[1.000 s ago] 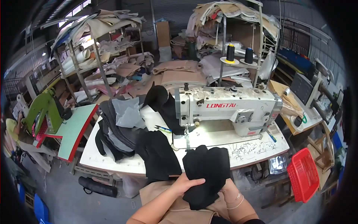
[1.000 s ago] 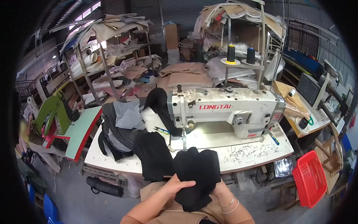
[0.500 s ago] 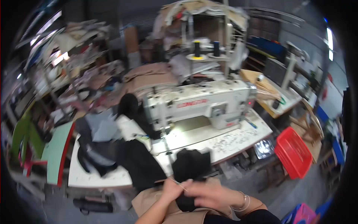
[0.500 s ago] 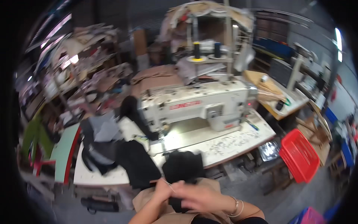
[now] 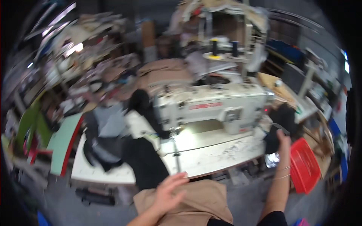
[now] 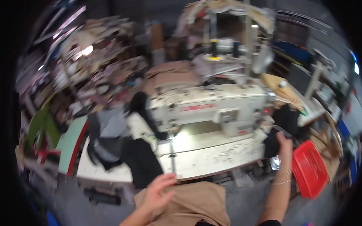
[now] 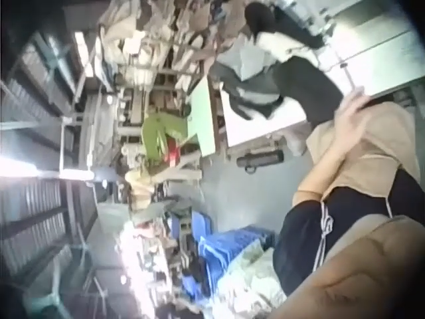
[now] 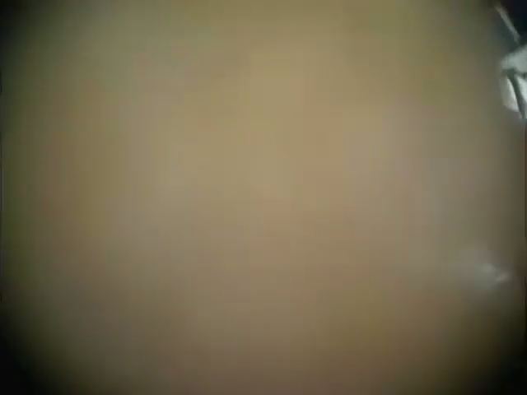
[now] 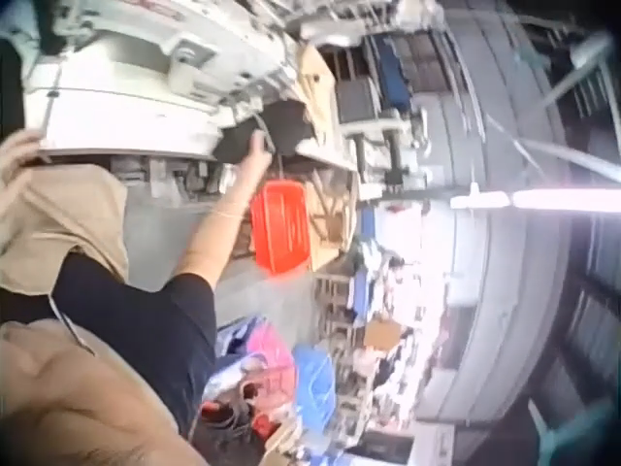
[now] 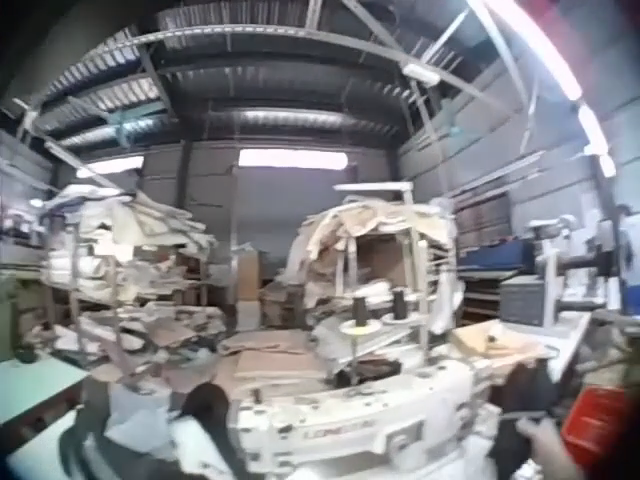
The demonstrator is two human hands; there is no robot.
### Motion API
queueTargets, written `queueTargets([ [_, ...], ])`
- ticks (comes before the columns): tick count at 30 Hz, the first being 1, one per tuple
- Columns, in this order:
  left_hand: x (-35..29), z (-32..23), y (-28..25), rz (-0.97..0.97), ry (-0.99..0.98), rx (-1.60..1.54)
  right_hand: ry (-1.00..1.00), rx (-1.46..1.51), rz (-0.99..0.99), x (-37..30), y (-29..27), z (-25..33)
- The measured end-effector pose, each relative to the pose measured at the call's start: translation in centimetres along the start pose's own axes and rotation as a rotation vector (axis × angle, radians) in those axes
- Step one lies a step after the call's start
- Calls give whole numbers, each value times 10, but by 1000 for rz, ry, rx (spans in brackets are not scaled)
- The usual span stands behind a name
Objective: Stitching together black leather shoe components using an industrial sewing machine.
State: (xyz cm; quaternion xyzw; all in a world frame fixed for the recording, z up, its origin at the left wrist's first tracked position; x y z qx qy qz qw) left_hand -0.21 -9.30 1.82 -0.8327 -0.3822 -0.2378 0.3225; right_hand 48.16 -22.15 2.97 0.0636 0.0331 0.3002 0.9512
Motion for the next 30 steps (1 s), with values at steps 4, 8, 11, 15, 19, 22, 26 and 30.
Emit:
queueTargets([
  [4, -31, 26, -77, -740, -140, 374, 286, 127, 144, 103, -36, -16],
  [8, -68, 84, -105, -671, -521, 409, 299, -856, -349, 173, -57, -52],
  [11, -56, 90, -103, -596, -556, 404, -83, -1241, -858, 60, 53, -1],
  [15, -31, 97, -97, -518, -526, 404, -560, -499, -103, 0, 130, -68],
  [19, -23, 101, -89, -474, -545, 388, -370, -669, 702, -148, 294, -115],
  [22, -24, 114, -84, -448, -456, 363, -572, -740, 948, -198, 358, -106],
  [26, -18, 93, -87, -432, -330, 100, -671, -670, 883, -212, 352, -107],
  [30, -12, 31, -76, 150, -326, 211, -1197, -792, 688, -230, 310, -41],
])
Point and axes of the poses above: each hand's wrist, its own x-axis towards the middle knuckle, its own y-axis out of the palm, z = x × y, the point moved 2 cm from there along x, towards the middle knuckle, and after that the axes turned 14 degrees about y, right-handed, at the moved point
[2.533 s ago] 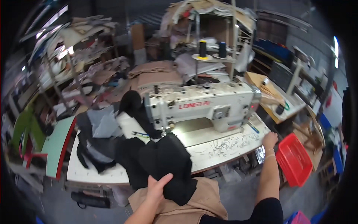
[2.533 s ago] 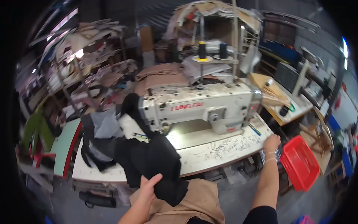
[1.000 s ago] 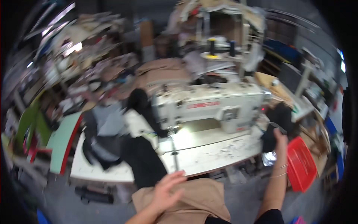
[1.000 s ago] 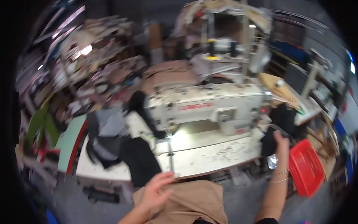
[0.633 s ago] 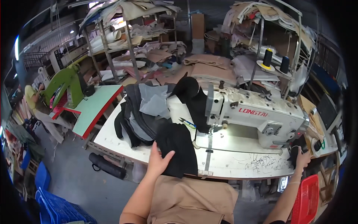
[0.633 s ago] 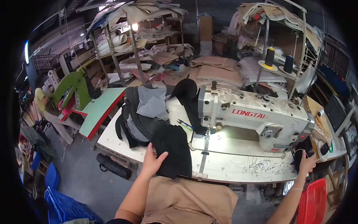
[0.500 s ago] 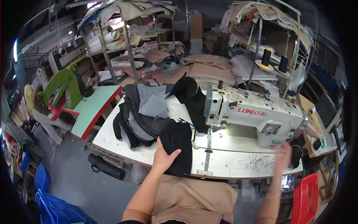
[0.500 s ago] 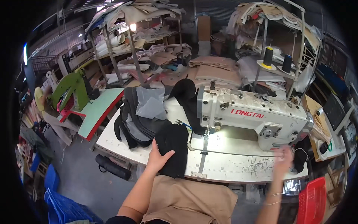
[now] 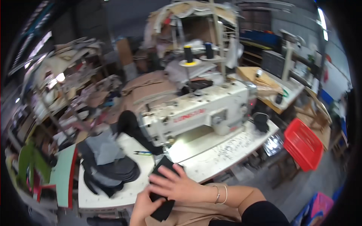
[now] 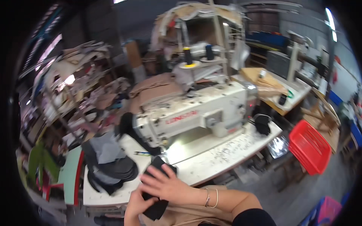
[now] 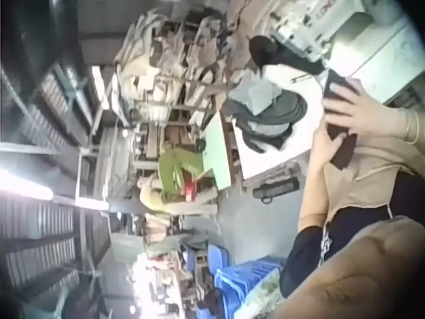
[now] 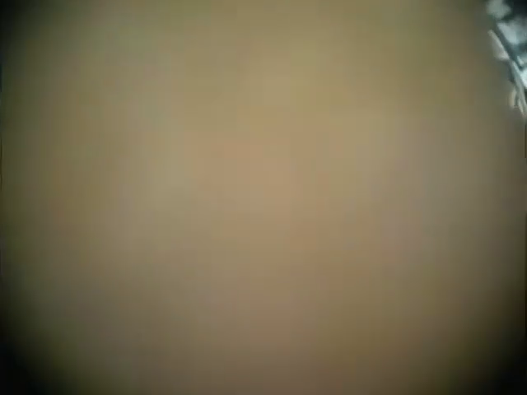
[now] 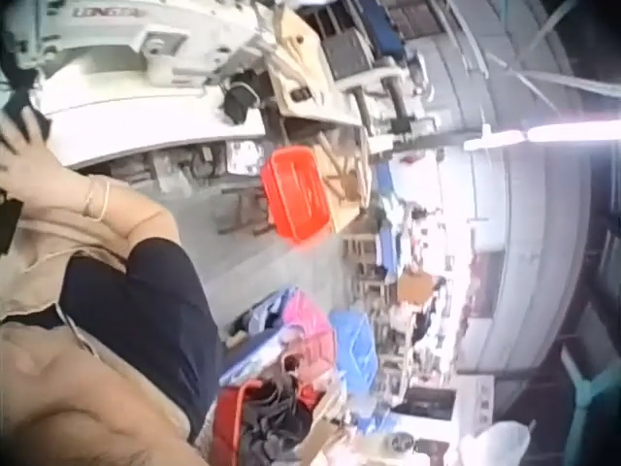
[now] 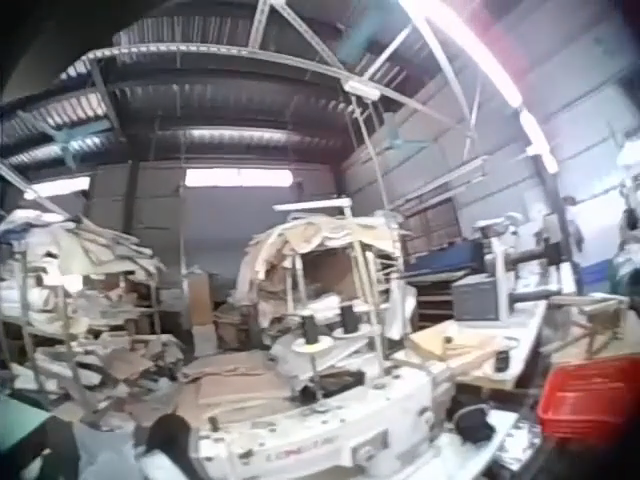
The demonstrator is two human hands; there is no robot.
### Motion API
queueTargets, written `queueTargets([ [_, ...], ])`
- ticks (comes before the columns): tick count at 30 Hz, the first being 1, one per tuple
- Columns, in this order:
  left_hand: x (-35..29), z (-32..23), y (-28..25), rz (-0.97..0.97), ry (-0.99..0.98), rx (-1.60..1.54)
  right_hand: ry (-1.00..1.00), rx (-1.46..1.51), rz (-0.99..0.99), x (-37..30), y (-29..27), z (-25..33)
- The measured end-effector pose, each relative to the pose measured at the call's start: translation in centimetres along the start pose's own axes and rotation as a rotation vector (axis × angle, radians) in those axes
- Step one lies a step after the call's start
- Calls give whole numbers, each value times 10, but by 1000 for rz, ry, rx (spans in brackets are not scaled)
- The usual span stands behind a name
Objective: Stitching together black leather shoe components using an industrial sewing machine.
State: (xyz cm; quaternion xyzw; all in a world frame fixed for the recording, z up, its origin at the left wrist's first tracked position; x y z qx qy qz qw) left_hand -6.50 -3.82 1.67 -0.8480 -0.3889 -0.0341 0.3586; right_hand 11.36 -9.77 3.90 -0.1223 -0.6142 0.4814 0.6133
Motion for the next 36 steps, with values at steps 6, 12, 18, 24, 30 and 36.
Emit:
queueTargets([
  [6, 31, -39, 46, 519, 92, -332, 273, 58, 697, -48, -59, -22],
  [12, 34, 0, 41, 65, -96, -808, 1202, 491, -131, -131, -180, -137],
  [18, 10, -4, 59, 180, -278, -767, 1043, 857, -1024, -144, -235, -341],
  [24, -3, 12, 70, 209, -151, -772, 1836, -476, 12, -141, -199, -400],
  [30, -27, 19, -37, -432, -13, -555, 1237, -439, -789, -183, -216, -416],
  [36, -41, 67, -156, -1160, 112, -47, 535, 0, -765, -48, -76, -157],
])
Point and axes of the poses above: each hand's wrist, its own x-axis towards the middle knuckle, its own y-axis out of the palm, z = x × y, the point moved 2 cm from there along x, towards the middle knuckle, and after that the axes turned 14 degrees about y, right-handed, at the moved point
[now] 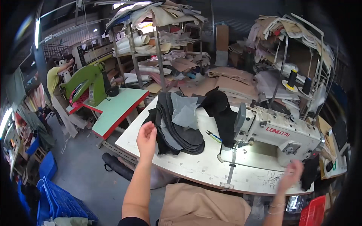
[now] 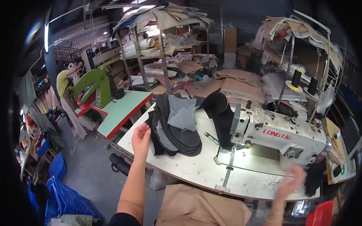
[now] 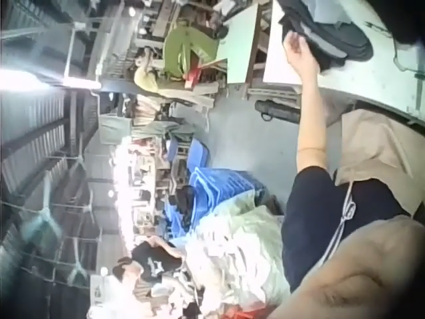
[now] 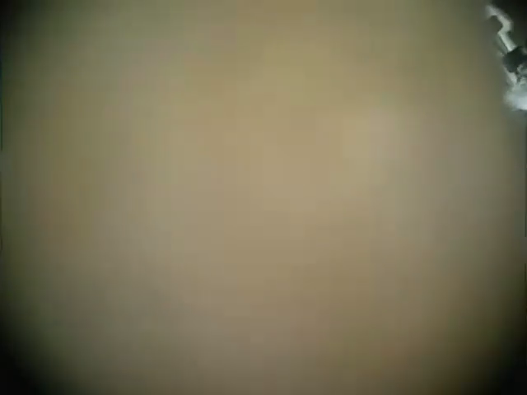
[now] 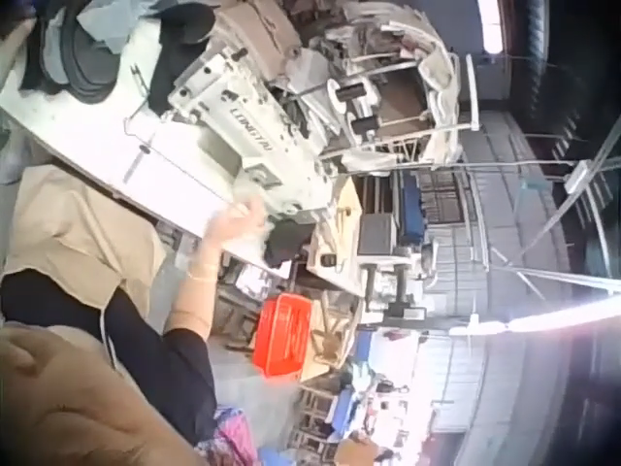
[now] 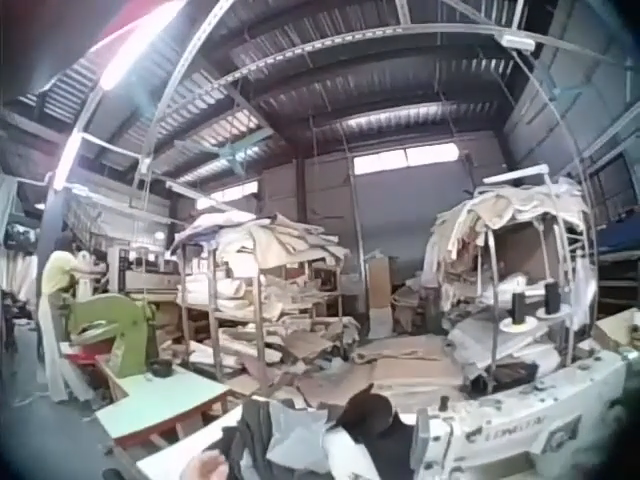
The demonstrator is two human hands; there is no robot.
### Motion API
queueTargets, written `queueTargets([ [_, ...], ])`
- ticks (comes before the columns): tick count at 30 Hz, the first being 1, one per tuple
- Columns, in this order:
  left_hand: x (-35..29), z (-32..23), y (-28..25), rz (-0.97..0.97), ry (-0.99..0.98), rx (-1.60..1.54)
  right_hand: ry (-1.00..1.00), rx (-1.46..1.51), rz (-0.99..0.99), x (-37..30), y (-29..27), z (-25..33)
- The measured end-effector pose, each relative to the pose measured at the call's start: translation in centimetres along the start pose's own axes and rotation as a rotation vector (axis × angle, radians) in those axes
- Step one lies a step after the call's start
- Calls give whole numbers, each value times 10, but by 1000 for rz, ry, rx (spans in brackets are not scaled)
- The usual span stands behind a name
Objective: Stitching together black leather shoe components using an industrial sewing machine.
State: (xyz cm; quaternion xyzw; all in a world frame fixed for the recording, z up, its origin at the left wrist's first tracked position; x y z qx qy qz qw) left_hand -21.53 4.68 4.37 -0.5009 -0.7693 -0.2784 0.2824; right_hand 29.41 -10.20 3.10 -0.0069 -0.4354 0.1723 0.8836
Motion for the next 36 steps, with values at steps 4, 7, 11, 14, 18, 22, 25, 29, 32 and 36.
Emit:
queueTargets([
  [4, 19, 36, 12, 107, 144, 506, 379, 492, 933, -95, 158, 98],
  [7, 25, 55, 12, 357, -71, 323, 155, 605, 1007, -112, 257, 183],
  [11, 3, 41, 20, 491, 213, 989, 541, 414, 1169, -125, 338, 228],
  [14, -13, 19, 48, 656, 282, 875, 619, 394, 1232, -114, 345, 233],
  [18, -21, -5, 47, 782, 337, 440, 540, 262, 1354, -96, 334, 250],
  [22, -38, -10, 75, 799, 463, 393, 817, 557, 1186, -55, 319, 201],
  [25, -32, -6, 57, 572, 476, 416, 1031, 825, 1251, -57, 335, 177],
  [29, 0, 10, 16, 176, 412, 776, 1089, 843, 1271, -64, 332, 178],
  [32, 11, 58, -21, -18, 54, 796, 1121, 873, 1266, -68, 328, 184],
  [36, 0, 53, -15, -116, -245, 709, 1012, 842, 1237, -56, 323, 172],
])
Point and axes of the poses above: each hand's wrist, its own x-axis towards the middle knuckle, its own y-axis out of the palm, z = x × y, the point moved 2 cm from there along x, towards the middle knuckle, and after that the axes turned 14 degrees about y, right-handed, at the moved point
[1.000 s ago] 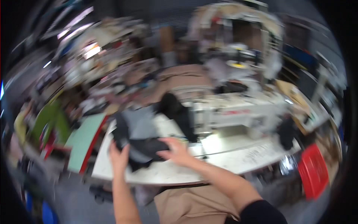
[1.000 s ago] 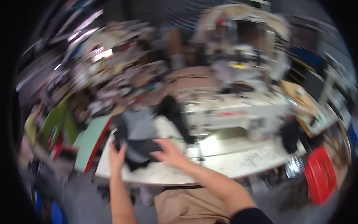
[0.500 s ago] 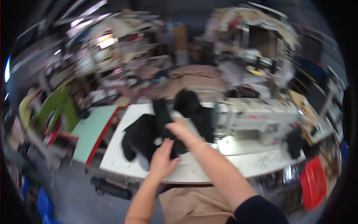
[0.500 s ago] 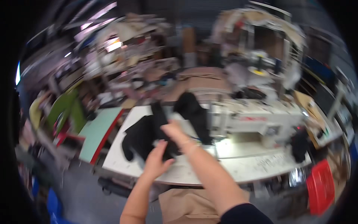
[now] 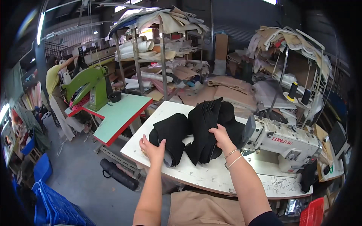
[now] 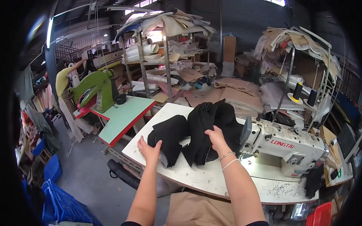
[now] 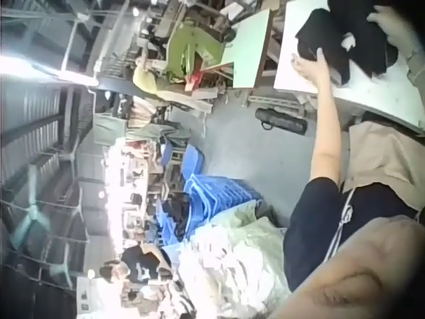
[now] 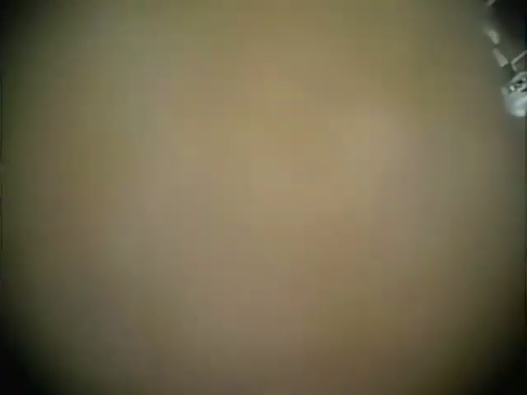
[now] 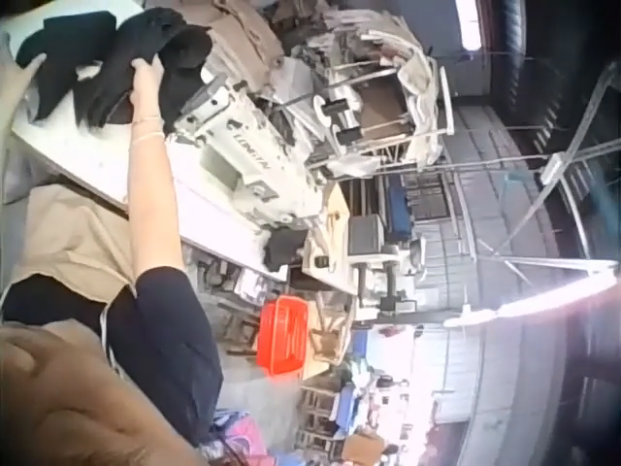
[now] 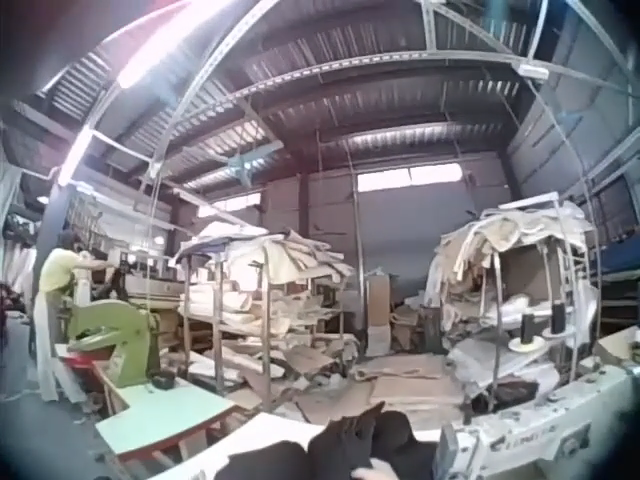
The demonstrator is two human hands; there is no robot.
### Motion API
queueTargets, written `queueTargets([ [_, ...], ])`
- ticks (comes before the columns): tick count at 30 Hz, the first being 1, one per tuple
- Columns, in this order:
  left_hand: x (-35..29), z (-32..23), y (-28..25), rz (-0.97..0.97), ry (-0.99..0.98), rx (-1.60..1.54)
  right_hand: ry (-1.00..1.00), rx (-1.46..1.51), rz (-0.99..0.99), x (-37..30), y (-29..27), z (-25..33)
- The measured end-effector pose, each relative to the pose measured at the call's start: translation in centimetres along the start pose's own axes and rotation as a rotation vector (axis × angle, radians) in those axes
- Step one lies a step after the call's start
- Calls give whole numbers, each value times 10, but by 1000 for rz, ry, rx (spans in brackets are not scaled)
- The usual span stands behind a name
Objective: Stitching together black leather shoe components using an industrial sewing machine.
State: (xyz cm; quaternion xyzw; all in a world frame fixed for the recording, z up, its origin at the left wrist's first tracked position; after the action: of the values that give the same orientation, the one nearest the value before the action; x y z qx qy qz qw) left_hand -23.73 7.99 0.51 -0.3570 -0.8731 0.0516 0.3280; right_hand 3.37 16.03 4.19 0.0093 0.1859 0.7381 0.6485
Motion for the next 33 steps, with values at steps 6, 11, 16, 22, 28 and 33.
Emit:
queueTargets([
  [6, 0, -15, 9, 125, -173, 51, -34, -71, 9, -7, 11, 3],
  [11, 24, 11, 5, 189, -303, 201, 8, 61, -37, -26, 19, -4],
  [16, -3, -21, 26, 421, -105, 97, -24, 10, -119, -27, 30, -18],
  [22, -39, -51, 56, 295, 240, -266, -414, -691, -478, -19, 63, -40],
  [28, -37, -3, 50, 253, -2, -389, -292, -662, -409, -30, 21, -18],
  [33, -38, 32, 47, 153, -168, -845, -463, -542, -274, -50, 27, 23],
])
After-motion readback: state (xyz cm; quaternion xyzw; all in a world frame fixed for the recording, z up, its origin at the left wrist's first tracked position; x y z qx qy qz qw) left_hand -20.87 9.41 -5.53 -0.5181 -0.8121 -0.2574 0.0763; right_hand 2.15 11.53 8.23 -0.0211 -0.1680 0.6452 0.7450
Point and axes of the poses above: each hand's wrist, its own x-axis towards the middle knuckle, its own y-axis out of the palm, z = x × y, the point moved 2 cm from there along x, towards the middle knuckle, and after that the axes turned 14 degrees about y, right-handed, at the moved point
